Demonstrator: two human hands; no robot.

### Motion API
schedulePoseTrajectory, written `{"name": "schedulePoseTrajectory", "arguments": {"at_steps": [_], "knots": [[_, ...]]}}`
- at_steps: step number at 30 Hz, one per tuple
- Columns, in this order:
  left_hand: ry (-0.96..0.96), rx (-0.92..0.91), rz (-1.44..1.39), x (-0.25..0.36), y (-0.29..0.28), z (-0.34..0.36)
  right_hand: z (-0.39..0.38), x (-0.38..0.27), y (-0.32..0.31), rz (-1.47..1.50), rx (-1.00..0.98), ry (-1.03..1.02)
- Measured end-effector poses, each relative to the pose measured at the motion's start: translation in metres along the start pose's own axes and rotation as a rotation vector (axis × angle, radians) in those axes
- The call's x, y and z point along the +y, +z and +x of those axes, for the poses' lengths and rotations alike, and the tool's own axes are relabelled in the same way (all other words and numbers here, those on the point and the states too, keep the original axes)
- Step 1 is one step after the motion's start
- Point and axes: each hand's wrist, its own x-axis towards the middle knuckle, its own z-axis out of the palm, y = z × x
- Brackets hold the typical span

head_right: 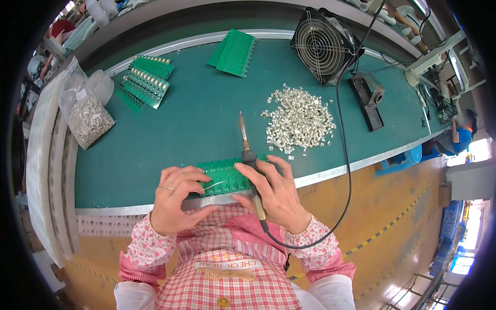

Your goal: The person solders electronic components onto a green PCB with a soldering iron and solder wire, assembling the components onto the board.

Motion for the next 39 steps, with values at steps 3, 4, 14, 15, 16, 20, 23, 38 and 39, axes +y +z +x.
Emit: {"name": "schedulePoseTrajectory", "arguments": {"at_steps": [3,4,14,15,16,20,23,38,39], "knots": [[-0.019,0.03,-0.028,-0.003,0.0,-0.002,-0.003,-0.001,0.0,-0.007,0.006,-0.005],[-0.014,0.048,-0.035,-0.005,0.001,-0.003,-0.004,-0.001,0.0,-0.016,0.001,0.001],[-0.01,-0.018,-0.122,0.002,0.005,-0.002,-0.008,-0.005,0.003,-0.007,0.021,0.06],[-0.012,-0.028,-0.127,0.001,0.005,-0.001,-0.007,-0.004,0.004,-0.007,0.024,0.062],[-0.012,-0.037,-0.132,0.001,0.005,-0.001,-0.006,-0.002,0.003,0.004,0.024,0.052],[-0.001,-0.027,-0.101,0.002,0.009,-0.002,-0.005,0.002,0.0,0.068,0.008,0.037],[0.016,-0.033,-0.1,0.004,0.01,0.0,-0.005,0.004,-0.003,0.089,-0.013,0.033],[0.078,-0.044,-0.019,0.007,0.017,0.001,-0.007,-0.002,-0.008,0.011,0.026,0.035],[0.072,-0.041,-0.017,0.007,0.017,-0.001,-0.009,-0.003,-0.009,0.012,0.024,0.029]]}}
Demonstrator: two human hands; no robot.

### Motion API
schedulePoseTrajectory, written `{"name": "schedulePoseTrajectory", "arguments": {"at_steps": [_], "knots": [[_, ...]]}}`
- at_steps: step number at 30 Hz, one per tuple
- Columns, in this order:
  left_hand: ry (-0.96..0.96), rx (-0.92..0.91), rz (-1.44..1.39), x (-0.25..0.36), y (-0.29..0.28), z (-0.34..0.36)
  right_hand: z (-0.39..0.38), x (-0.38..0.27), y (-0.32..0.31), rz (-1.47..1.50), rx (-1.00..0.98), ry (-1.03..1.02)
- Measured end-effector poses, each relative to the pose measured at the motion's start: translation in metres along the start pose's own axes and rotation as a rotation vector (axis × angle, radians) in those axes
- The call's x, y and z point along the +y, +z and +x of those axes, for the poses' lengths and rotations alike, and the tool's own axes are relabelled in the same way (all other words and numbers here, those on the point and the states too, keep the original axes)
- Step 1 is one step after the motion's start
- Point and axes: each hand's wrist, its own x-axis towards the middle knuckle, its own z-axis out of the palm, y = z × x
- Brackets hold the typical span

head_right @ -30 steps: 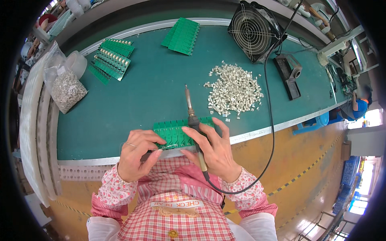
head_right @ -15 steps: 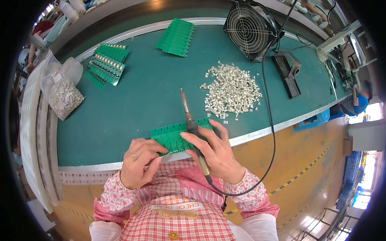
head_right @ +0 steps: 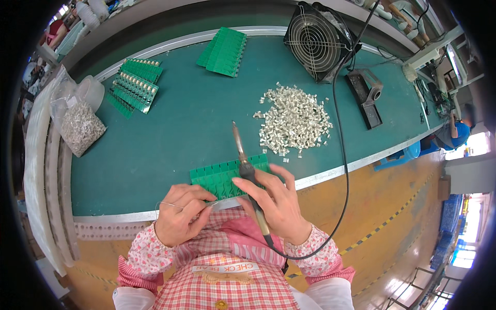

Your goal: The person solders electronic components onto a green PCB with a soldering iron and solder wire, assembling the components onto the board.

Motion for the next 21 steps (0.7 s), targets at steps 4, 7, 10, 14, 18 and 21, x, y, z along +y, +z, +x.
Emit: {"name": "schedulePoseTrajectory", "arguments": {"at_steps": [4,7,10,14,18,21], "knots": [[-0.025,0.02,0.002,0.003,0.002,-0.001,-0.027,-0.004,-0.015,0.112,0.163,0.037],[-0.038,0.044,0.02,0.006,0.004,0.0,-0.043,-0.016,-0.017,0.392,0.278,0.182],[-0.047,0.052,0.039,0.007,0.006,-0.001,-0.045,-0.015,-0.017,0.623,0.346,0.301],[-0.057,0.056,0.044,0.009,0.007,-0.001,-0.045,-0.014,-0.016,0.62,0.318,0.263],[-0.061,0.05,0.054,0.009,0.006,0.0,-0.049,-0.013,-0.015,0.637,0.321,0.266],[-0.053,0.034,0.056,0.008,0.005,-0.002,-0.053,-0.013,-0.015,0.737,0.347,0.292]]}}
